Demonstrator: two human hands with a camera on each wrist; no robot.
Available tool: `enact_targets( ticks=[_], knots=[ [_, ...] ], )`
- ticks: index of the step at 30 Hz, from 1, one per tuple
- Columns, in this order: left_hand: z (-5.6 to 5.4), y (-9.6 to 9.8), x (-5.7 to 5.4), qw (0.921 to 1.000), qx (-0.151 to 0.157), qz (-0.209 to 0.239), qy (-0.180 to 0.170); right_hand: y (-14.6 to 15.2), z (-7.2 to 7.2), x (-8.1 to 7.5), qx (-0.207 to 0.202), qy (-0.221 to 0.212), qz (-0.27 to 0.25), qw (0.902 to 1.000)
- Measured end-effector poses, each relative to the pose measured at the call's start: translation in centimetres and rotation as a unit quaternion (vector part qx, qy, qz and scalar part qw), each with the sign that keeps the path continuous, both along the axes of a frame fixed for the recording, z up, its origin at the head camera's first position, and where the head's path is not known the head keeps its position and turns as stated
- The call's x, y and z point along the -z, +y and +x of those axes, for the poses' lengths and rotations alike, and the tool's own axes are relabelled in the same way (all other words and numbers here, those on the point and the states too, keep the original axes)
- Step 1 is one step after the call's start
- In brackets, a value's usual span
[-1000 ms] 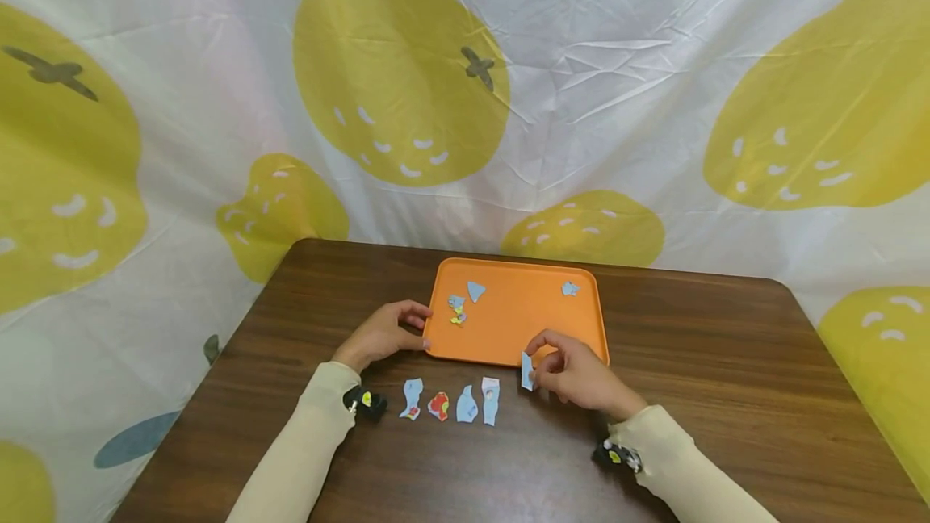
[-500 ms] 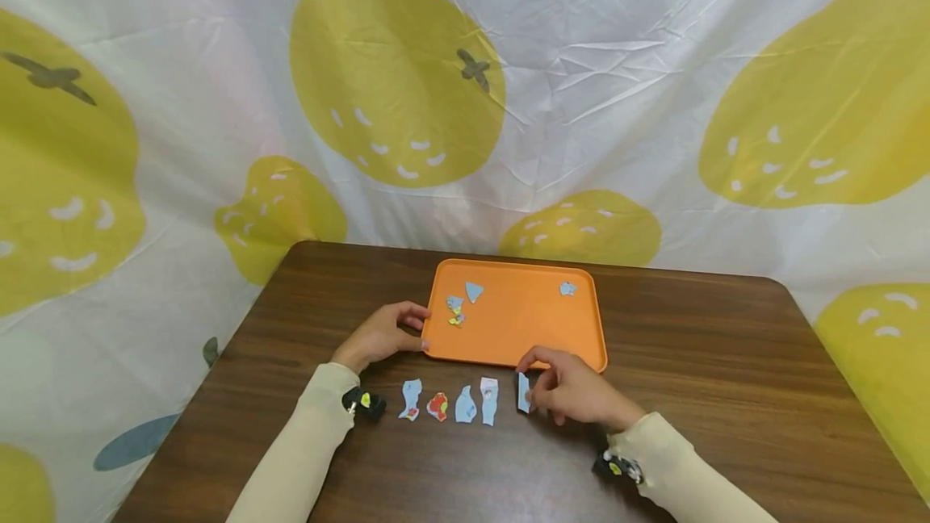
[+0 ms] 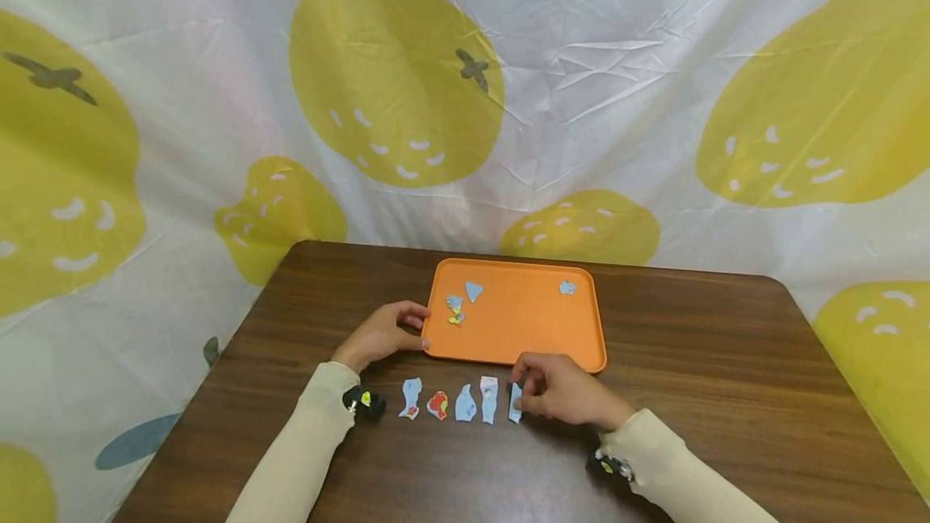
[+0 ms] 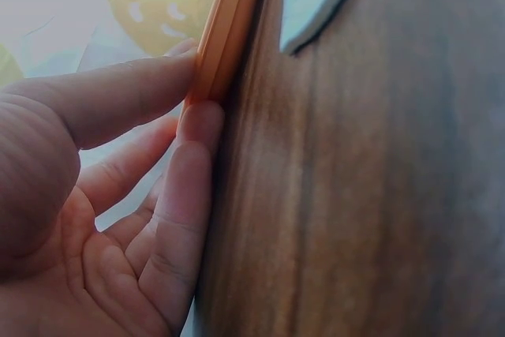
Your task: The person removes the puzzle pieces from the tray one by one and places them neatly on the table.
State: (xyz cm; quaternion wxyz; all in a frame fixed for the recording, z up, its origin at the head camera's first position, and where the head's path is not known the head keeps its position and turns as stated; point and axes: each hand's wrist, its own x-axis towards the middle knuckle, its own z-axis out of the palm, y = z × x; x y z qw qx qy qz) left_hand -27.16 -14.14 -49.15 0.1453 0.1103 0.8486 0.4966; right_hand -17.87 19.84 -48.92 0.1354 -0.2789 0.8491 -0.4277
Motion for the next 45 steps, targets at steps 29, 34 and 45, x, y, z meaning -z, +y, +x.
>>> enact_targets(
  ticks=[29,34,45],
  knots=[
    [-0.2,-0.1,0.4,1.0000,-0.003,-0.006,-0.007,-0.5,-0.8,-0.6,0.013,0.033,0.028,0.9990],
    [-0.3,-0.2,0.6,1.0000,-0.002,-0.002,-0.006,-0.5,-1.3,-1.1,0.022,0.048,0.029,0.9982],
    [-0.4,-0.2,0.6,0.9999,-0.004,-0.007,-0.009,-1.3,-2.7,-2.2,0.058,0.076,-0.002,0.9954]
  ],
)
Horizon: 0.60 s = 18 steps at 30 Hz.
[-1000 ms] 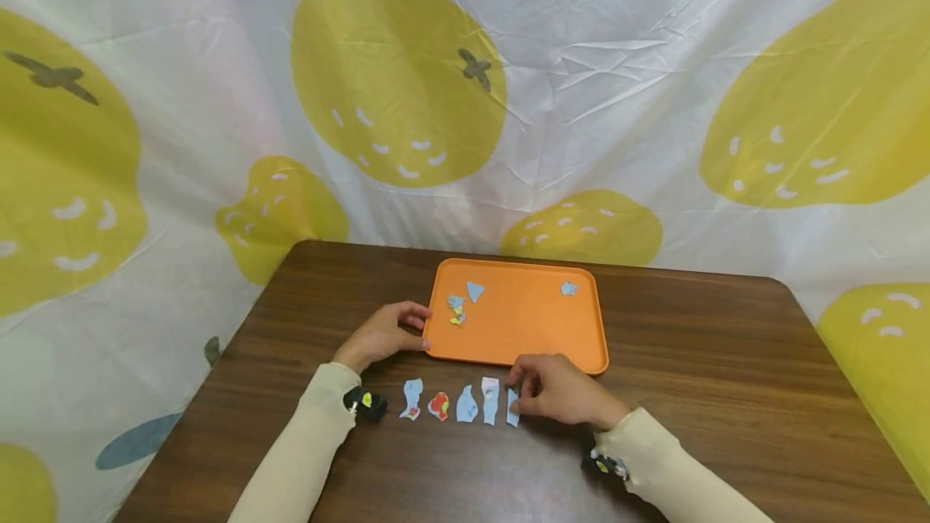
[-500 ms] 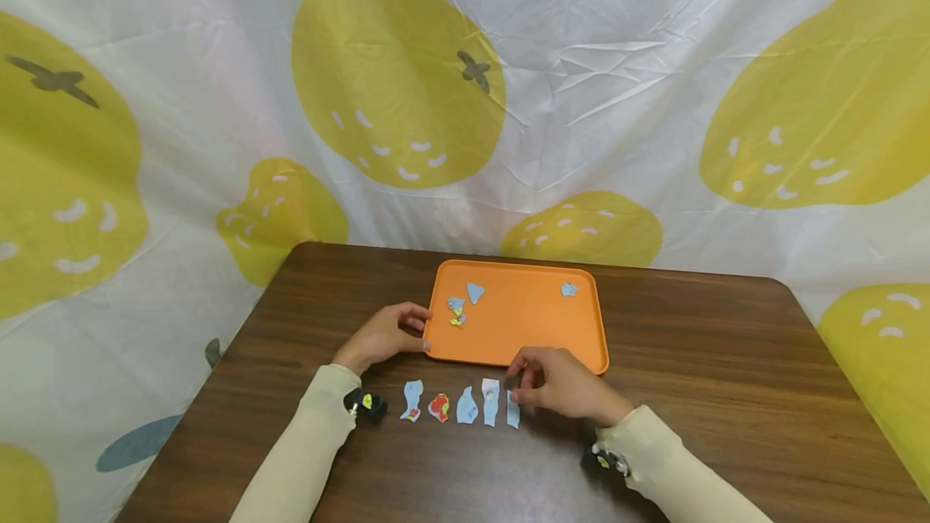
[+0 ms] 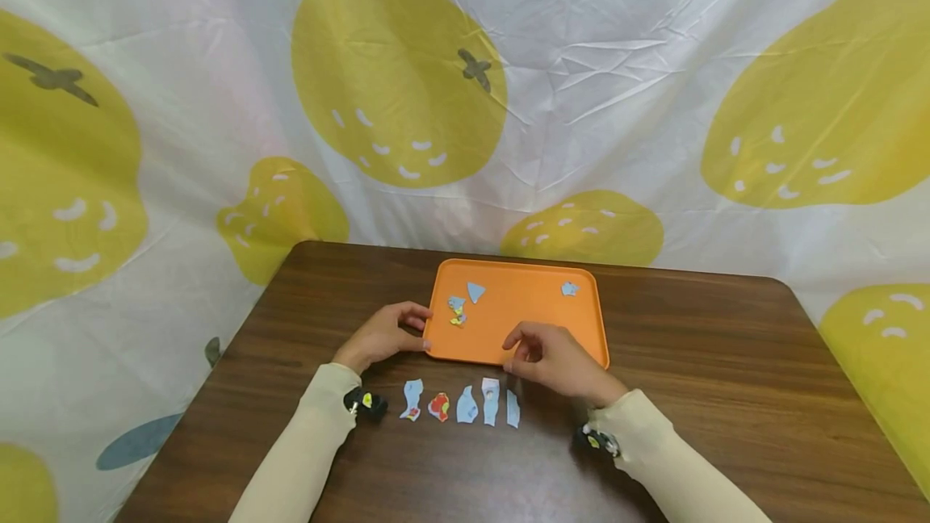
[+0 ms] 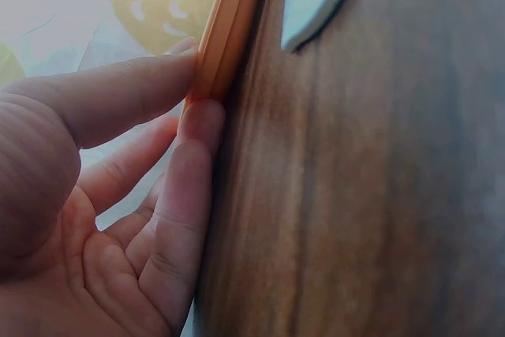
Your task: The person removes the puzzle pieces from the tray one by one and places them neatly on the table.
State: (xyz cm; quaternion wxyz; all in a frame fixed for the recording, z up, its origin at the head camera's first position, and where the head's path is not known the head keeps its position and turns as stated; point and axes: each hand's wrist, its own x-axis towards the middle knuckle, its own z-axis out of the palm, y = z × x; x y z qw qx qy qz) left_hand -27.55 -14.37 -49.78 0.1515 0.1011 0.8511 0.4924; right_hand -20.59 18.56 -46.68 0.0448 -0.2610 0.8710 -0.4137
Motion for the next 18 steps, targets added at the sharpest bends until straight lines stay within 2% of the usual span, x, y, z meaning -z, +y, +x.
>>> enact_targets(
  ticks=[9,18],
  knots=[
    [-0.1,0.0,0.1,1.0000,0.001,0.003,0.003,-0.2,-1.4,-0.7,0.035,0.009,-0.024,0.9990],
    [0.0,0.0,-0.1,0.9999,0.003,0.010,0.002,1.6,-3.7,-0.2,0.092,0.023,-0.039,0.9948]
  ],
)
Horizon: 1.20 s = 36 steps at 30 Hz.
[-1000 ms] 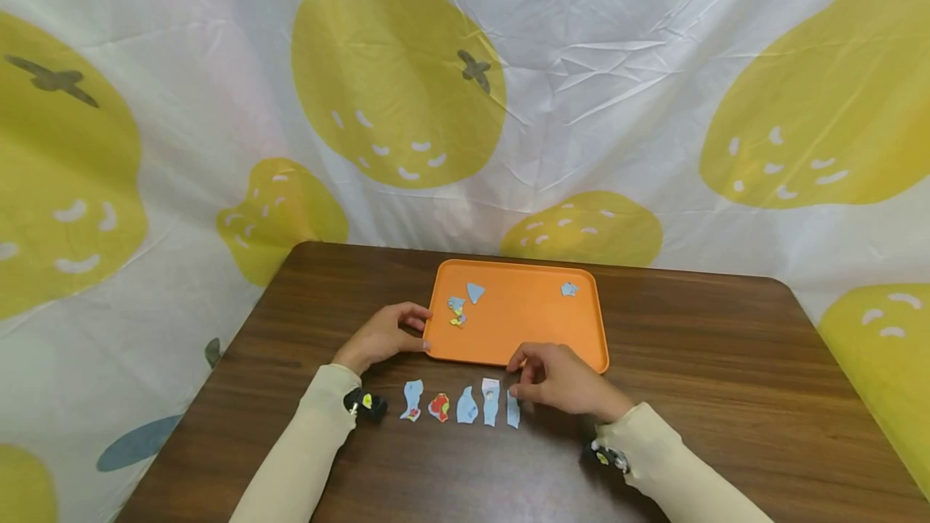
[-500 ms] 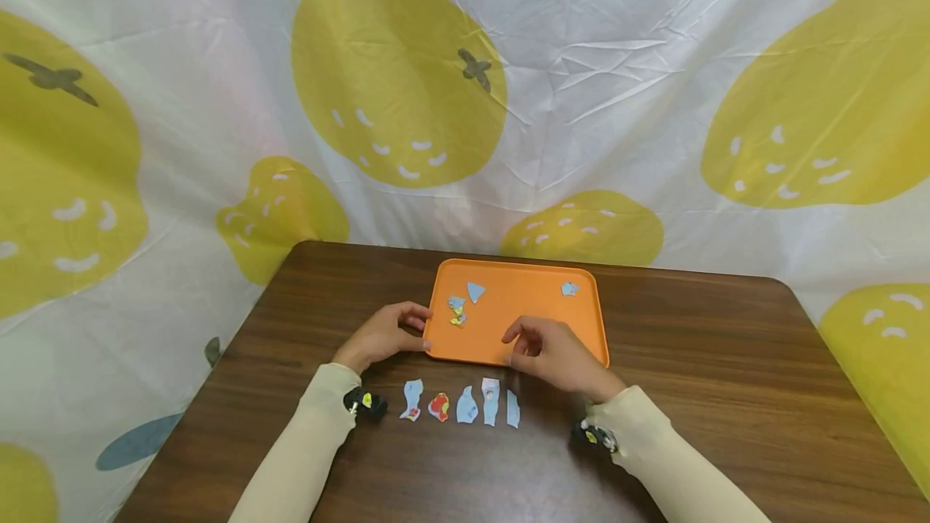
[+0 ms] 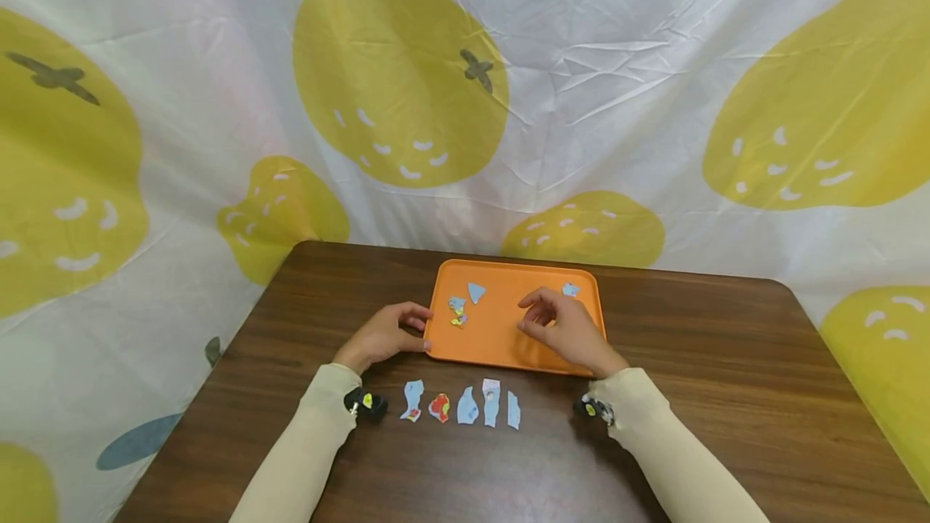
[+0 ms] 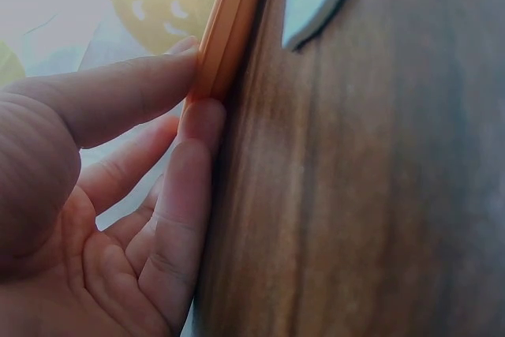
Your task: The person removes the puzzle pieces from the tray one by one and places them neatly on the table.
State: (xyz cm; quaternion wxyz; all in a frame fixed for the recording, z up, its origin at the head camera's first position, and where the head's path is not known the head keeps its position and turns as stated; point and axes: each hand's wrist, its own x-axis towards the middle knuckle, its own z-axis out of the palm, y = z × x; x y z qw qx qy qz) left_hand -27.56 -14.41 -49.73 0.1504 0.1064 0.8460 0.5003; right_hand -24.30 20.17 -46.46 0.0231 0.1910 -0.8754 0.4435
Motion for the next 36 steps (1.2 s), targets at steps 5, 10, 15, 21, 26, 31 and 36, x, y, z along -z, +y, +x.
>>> enact_targets(
  ticks=[5,10,15,21,26,31,36],
  knots=[
    [0.0,0.0,0.0,1.0000,0.000,0.002,0.003,1.5,-1.5,0.3,0.030,-0.028,-0.018,0.9990],
    [0.1,0.0,-0.1,1.0000,-0.002,0.001,0.004,3.1,-2.9,0.7,0.068,-0.033,-0.011,0.9971],
    [0.1,0.1,-0.1,1.0000,-0.002,0.003,0.006,4.9,-4.1,0.9,0.091,-0.028,0.008,0.9954],
    [0.2,0.1,-0.2,1.0000,0.000,0.002,0.005,6.6,-5.3,0.9,0.094,-0.031,0.035,0.9945],
    [0.1,0.1,-0.2,1.0000,0.001,0.003,0.004,7.6,-5.8,1.0,0.094,-0.051,0.042,0.9934],
    [0.0,0.0,-0.2,1.0000,-0.001,0.003,0.004,8.2,-6.3,1.3,0.096,-0.061,0.050,0.9923],
    [-0.1,-0.1,0.1,1.0000,0.000,0.003,0.003,8.7,-6.7,1.8,0.081,-0.065,0.058,0.9929]
  ],
)
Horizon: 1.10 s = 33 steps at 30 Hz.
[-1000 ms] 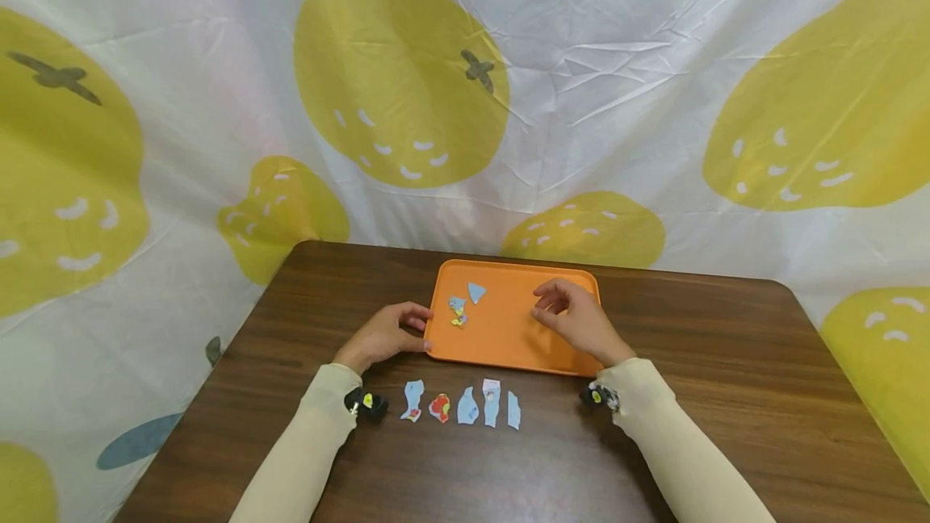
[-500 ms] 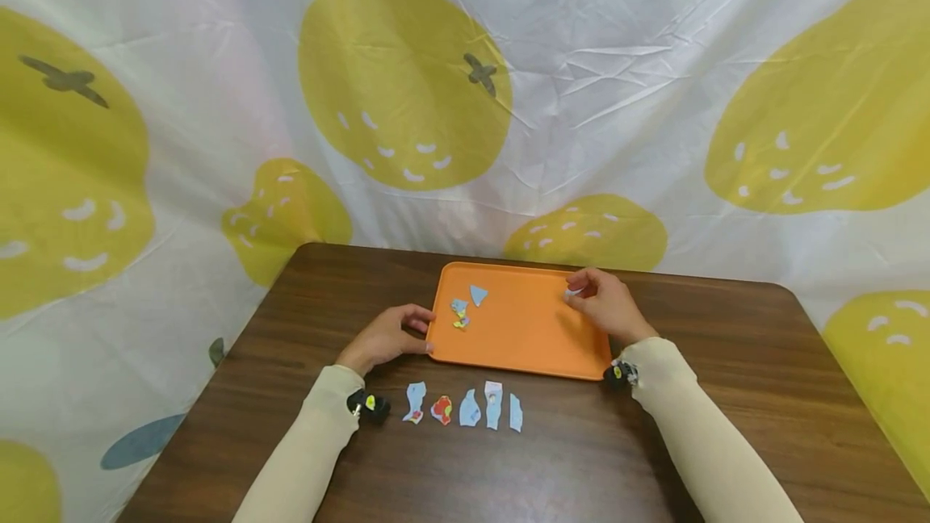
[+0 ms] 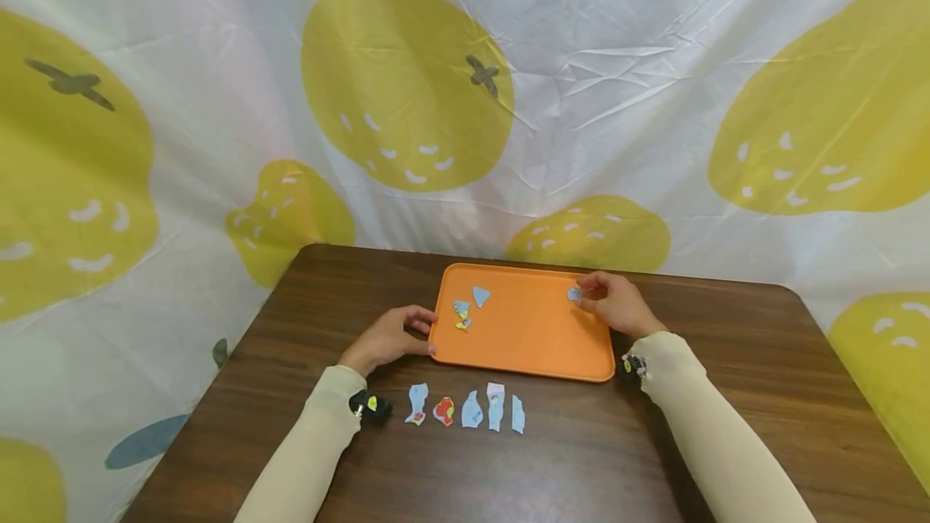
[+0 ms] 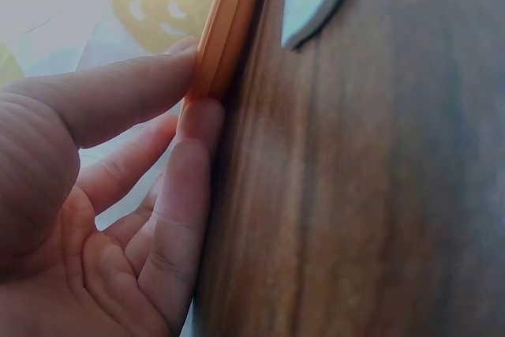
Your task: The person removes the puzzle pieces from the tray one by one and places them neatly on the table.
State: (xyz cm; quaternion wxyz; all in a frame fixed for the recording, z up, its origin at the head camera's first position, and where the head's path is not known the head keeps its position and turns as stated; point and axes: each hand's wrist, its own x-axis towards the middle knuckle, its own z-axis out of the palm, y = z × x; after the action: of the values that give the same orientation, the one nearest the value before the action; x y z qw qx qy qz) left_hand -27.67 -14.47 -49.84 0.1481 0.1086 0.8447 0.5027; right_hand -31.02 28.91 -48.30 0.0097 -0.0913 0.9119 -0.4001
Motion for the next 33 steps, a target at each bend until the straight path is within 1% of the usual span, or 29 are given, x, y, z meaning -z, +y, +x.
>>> enact_targets(
  ticks=[5,7,11,18,23,30,33],
  knots=[
    [0.0,0.0,0.2,1.0000,-0.001,-0.001,0.000,0.5,-0.8,0.4,-0.026,-0.020,-0.007,0.9995],
    [0.0,0.0,0.3,1.0000,-0.002,-0.002,0.000,0.5,-1.1,0.6,-0.029,-0.017,-0.001,0.9994],
    [0.1,0.0,0.3,1.0000,-0.005,-0.006,-0.001,0.4,-1.5,0.8,-0.033,-0.003,0.028,0.9991],
    [-0.1,0.0,0.2,0.9999,-0.003,-0.009,0.002,0.2,-1.6,0.8,-0.027,0.019,0.051,0.9982],
    [-0.1,0.0,0.1,0.9999,-0.002,-0.015,0.002,0.3,-1.6,0.9,-0.033,0.038,0.059,0.9970],
    [-0.1,0.0,0.0,0.9998,-0.006,-0.017,0.000,0.2,-1.7,0.7,-0.040,0.037,0.056,0.9969],
    [-0.1,0.0,0.1,0.9999,-0.006,-0.016,-0.002,0.2,-1.7,0.8,-0.050,0.028,0.055,0.9968]
  ],
)
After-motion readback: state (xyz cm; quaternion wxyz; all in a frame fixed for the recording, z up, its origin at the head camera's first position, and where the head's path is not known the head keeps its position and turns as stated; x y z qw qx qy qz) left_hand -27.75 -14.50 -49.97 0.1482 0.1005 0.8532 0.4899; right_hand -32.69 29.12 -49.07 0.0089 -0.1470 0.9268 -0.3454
